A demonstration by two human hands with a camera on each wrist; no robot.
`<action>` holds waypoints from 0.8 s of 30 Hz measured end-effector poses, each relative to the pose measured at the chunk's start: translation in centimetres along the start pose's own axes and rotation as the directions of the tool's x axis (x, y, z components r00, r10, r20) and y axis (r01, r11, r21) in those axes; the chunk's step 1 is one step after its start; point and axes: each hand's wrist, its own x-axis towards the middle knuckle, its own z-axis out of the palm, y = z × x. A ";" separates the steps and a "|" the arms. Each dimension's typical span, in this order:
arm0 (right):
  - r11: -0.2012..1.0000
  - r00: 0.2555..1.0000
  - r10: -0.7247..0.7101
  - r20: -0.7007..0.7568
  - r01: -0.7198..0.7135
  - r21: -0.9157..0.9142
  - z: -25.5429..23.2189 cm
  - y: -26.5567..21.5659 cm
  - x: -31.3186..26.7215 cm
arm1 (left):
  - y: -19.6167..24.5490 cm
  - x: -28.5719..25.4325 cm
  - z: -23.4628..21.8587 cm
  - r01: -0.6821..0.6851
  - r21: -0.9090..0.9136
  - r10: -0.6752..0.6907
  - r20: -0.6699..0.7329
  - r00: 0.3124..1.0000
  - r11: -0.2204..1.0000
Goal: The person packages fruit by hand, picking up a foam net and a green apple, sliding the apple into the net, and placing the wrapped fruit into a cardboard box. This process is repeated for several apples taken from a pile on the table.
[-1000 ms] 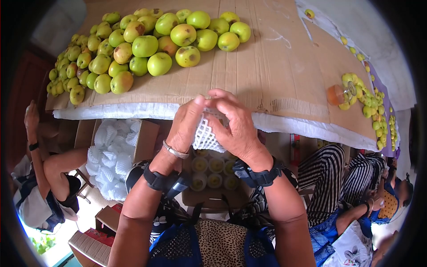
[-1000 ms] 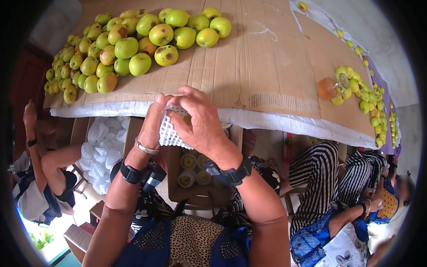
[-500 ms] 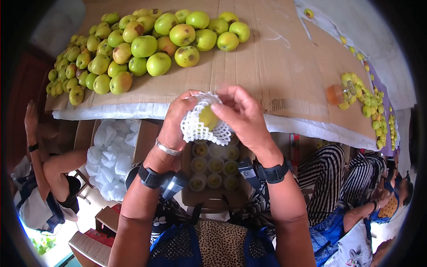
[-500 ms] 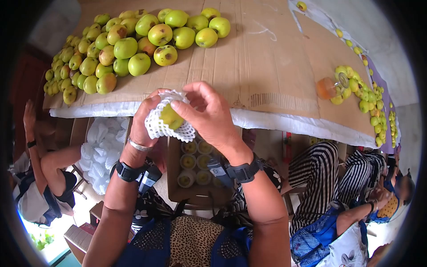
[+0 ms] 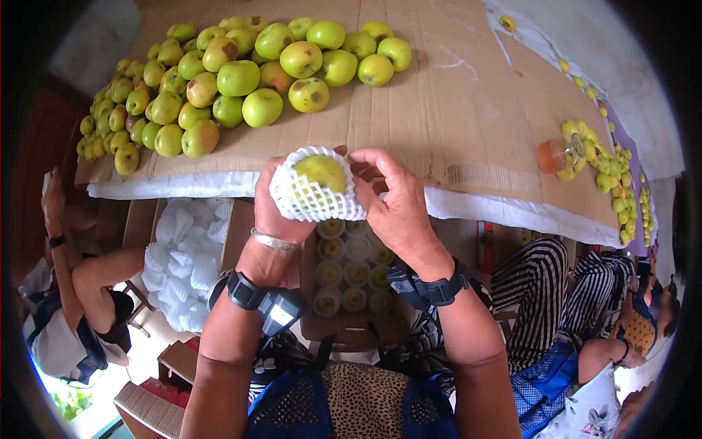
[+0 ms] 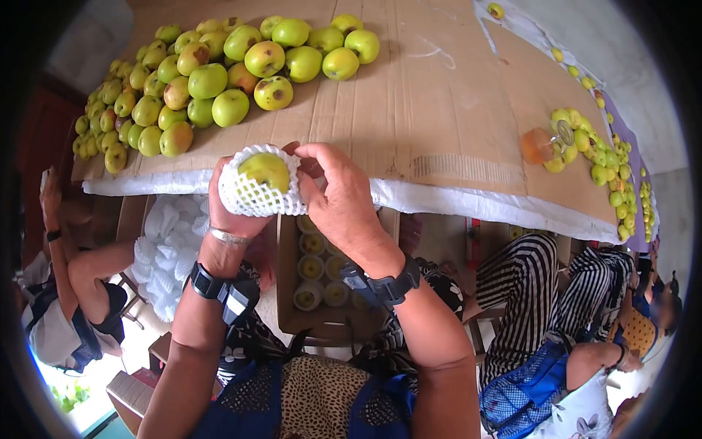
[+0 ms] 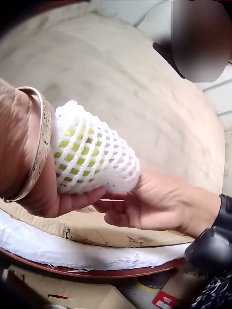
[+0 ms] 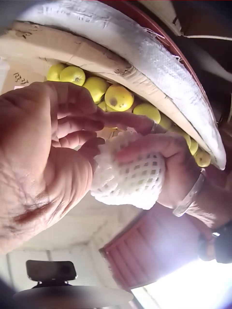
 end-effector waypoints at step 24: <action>0.764 0.873 -0.484 0.066 0.458 -0.454 1.0 -1.1 -0.3 | -2.4 1.0 -0.4 -0.253 0.291 0.359 -0.413 0.837 0.923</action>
